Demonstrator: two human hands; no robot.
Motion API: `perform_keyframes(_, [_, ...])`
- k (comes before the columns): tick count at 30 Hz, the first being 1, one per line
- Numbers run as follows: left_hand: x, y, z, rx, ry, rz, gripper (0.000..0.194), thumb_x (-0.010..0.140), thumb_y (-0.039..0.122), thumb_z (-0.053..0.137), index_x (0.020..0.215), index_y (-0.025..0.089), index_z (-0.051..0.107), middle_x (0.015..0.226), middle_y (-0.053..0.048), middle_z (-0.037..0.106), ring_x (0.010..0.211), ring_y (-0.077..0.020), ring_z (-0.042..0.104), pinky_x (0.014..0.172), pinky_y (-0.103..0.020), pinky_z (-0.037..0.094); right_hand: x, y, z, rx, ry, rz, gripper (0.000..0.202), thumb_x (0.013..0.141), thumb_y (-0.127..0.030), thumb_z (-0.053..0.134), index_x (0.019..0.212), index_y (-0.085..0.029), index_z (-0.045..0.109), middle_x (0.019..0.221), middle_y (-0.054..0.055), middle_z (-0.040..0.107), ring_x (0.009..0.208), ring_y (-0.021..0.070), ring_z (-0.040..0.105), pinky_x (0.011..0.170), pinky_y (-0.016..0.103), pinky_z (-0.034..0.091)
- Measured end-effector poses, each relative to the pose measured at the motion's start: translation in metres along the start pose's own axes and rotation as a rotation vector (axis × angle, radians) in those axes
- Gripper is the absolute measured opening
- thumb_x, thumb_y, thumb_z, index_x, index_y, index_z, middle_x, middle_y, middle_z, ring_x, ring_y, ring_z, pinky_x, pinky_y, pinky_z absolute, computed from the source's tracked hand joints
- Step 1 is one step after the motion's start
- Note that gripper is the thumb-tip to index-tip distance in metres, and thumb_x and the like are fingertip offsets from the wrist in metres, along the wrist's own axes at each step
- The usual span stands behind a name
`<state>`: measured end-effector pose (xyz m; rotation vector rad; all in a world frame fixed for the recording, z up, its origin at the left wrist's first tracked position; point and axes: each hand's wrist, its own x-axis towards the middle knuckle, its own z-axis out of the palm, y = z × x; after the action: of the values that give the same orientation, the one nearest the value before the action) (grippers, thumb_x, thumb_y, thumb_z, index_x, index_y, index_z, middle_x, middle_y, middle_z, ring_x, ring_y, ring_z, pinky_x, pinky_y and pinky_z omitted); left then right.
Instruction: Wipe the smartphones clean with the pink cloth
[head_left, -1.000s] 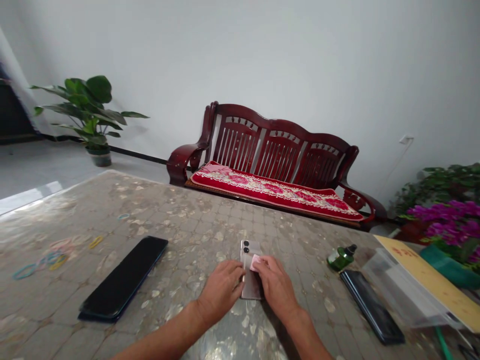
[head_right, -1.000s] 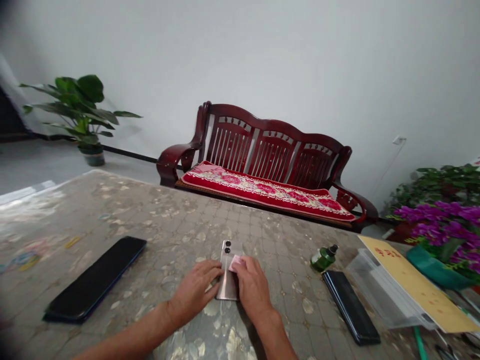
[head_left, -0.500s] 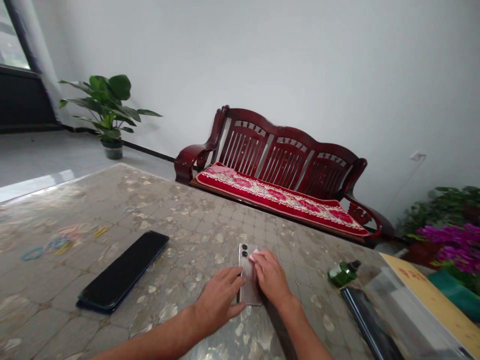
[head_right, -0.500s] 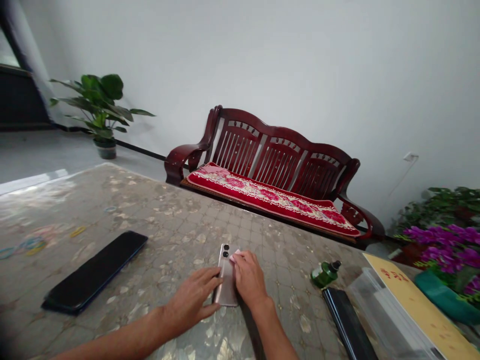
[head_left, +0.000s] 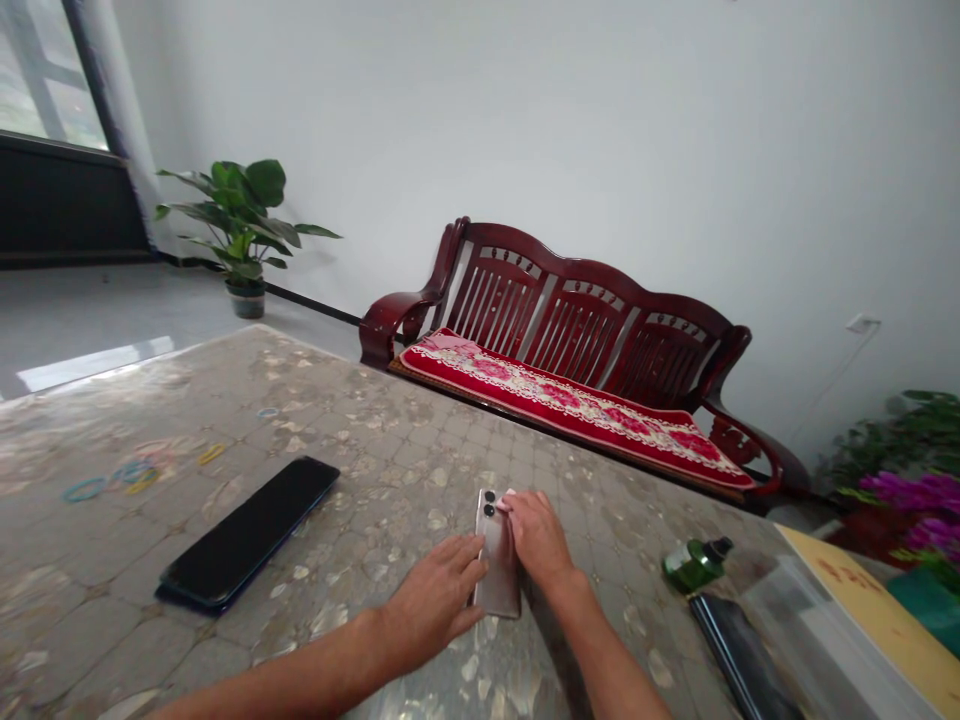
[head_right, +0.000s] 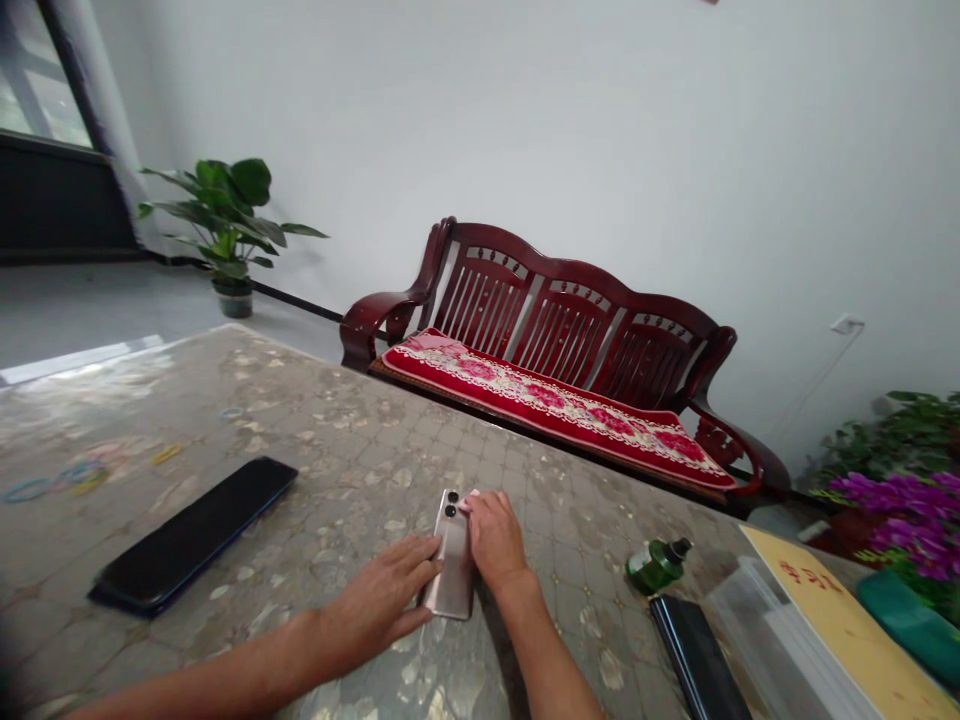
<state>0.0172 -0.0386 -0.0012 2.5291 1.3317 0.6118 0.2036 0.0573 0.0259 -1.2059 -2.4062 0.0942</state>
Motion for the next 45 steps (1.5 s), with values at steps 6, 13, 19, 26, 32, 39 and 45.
perform_keyframes(6, [-0.001,0.000,-0.005,0.005,-0.005,0.038,0.039,0.086,0.023,0.066,0.124,0.019,0.056,0.142,-0.016,0.055,0.134,-0.0314,0.049,0.114,-0.049,0.038,-0.016,0.001,-0.005,0.078,-0.020,-0.093,0.028,0.095,-0.009,0.046,0.100,-0.022,0.071,0.098,0.006,0.069,0.094,0.0208,0.058,0.084,0.031,0.046])
perform_keyframes(13, [-0.001,0.000,-0.009,0.022,-0.038,0.042,0.038,0.089,0.027,0.064,0.126,0.019,0.056,0.144,-0.016,0.052,0.136,-0.0314,0.046,0.115,-0.049,0.036,0.005,0.004,0.000,0.056,0.026,-0.035,0.027,0.093,-0.009,0.048,0.098,-0.021,0.072,0.097,0.006,0.070,0.093,0.0214,0.059,0.087,0.033,0.046])
perform_keyframes(19, [-0.001,0.000,-0.008,0.013,-0.017,0.047,0.038,0.087,0.024,0.064,0.124,0.020,0.056,0.143,-0.015,0.053,0.136,-0.0302,0.047,0.115,-0.048,0.037,-0.014,0.004,-0.002,0.103,-0.003,-0.130,0.029,0.095,-0.010,0.045,0.101,-0.023,0.071,0.100,0.006,0.069,0.095,0.0204,0.058,0.084,0.031,0.046])
perform_keyframes(26, [-0.003,-0.002,-0.009,-0.022,0.008,0.063,0.036,0.087,0.022,0.064,0.123,0.019,0.057,0.144,-0.017,0.052,0.136,-0.0321,0.046,0.114,-0.051,0.037,0.003,0.007,0.007,0.020,0.058,-0.041,0.029,0.093,-0.008,0.047,0.097,-0.021,0.072,0.097,0.007,0.069,0.093,0.0219,0.057,0.085,0.033,0.047])
perform_keyframes(32, [-0.002,0.000,-0.007,-0.029,0.029,0.069,0.035,0.087,0.021,0.063,0.122,0.020,0.057,0.141,-0.014,0.054,0.134,-0.0305,0.048,0.114,-0.048,0.037,-0.008,0.000,0.001,0.066,0.006,-0.090,0.028,0.095,-0.009,0.047,0.100,-0.022,0.071,0.097,0.006,0.068,0.095,0.0203,0.058,0.087,0.031,0.046])
perform_keyframes(39, [-0.002,0.000,-0.009,-0.026,-0.016,0.059,0.037,0.088,0.021,0.063,0.124,0.018,0.058,0.144,-0.017,0.052,0.136,-0.0322,0.046,0.114,-0.049,0.037,0.007,0.007,0.010,0.001,0.054,-0.031,0.025,0.095,-0.011,0.050,0.096,-0.022,0.072,0.096,0.006,0.069,0.093,0.0210,0.059,0.086,0.032,0.047])
perform_keyframes(45, [-0.004,-0.003,-0.010,-0.060,-0.019,0.043,0.039,0.090,0.023,0.063,0.128,0.024,0.056,0.146,-0.012,0.052,0.136,-0.0293,0.046,0.114,-0.047,0.038,0.003,0.007,0.010,-0.026,0.035,-0.012,0.023,0.094,-0.010,0.053,0.096,-0.023,0.072,0.094,0.004,0.068,0.092,0.0207,0.058,0.084,0.030,0.047])
